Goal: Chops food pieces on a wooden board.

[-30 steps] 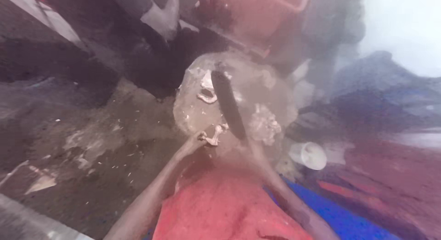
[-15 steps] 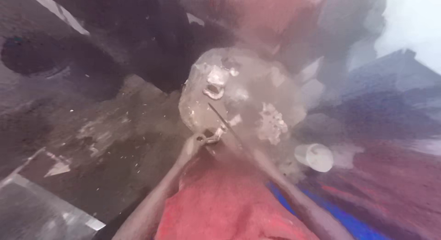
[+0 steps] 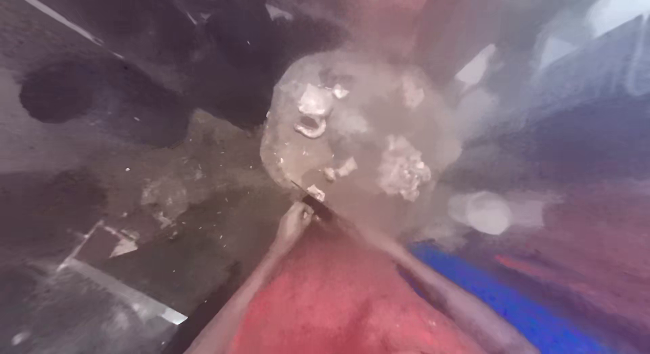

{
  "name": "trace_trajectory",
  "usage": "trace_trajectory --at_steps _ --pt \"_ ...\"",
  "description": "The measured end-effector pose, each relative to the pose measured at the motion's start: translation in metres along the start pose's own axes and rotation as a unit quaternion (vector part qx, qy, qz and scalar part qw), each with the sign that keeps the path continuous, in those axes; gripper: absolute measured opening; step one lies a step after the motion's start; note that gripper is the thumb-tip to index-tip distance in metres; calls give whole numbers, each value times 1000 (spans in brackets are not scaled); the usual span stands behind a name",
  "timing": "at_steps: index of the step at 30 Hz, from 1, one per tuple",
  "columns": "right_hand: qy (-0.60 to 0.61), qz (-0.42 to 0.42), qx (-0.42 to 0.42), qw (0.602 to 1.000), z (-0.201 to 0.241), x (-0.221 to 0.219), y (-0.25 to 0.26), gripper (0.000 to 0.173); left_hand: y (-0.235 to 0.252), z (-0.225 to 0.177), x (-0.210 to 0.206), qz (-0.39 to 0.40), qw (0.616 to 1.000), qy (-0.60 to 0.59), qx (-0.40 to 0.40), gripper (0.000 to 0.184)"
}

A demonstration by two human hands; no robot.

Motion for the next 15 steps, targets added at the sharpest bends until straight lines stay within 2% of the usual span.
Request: trace_trajectory --at_steps 2,6,8,10,12,15 --pt "28 -14 8 999 -4 5 2 59 -2 4 4 27 999 -39 16 25" --pt "181 -109 2 977 -23 19 -7 48 1 -33 28 68 988 -140 13 19" --pt "280 -174 -11 944 -44 26 -18 45 7 -68 37 107 968 -224 -45 20" --pt "303 -272 -44 912 -68 42 -33 41 21 -104 45 147 941 -281 -117 31" --pt "276 -349 -83 892 -90 57 -54 46 49 -121 55 128 954 -236 -131 37" --pt "212 -383 -105 893 -108 72 -80 46 106 -113 75 8 990 -107 -93 37"
Point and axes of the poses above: each hand's wrist, its own y-axis towards the middle knuckle, its own x-axis out of the back of the hand, z = x × y, the point moved 8 cm from there along y, towards the middle knuckle, and after that the axes turned 2 degrees about -z, right-handed, at the moved point
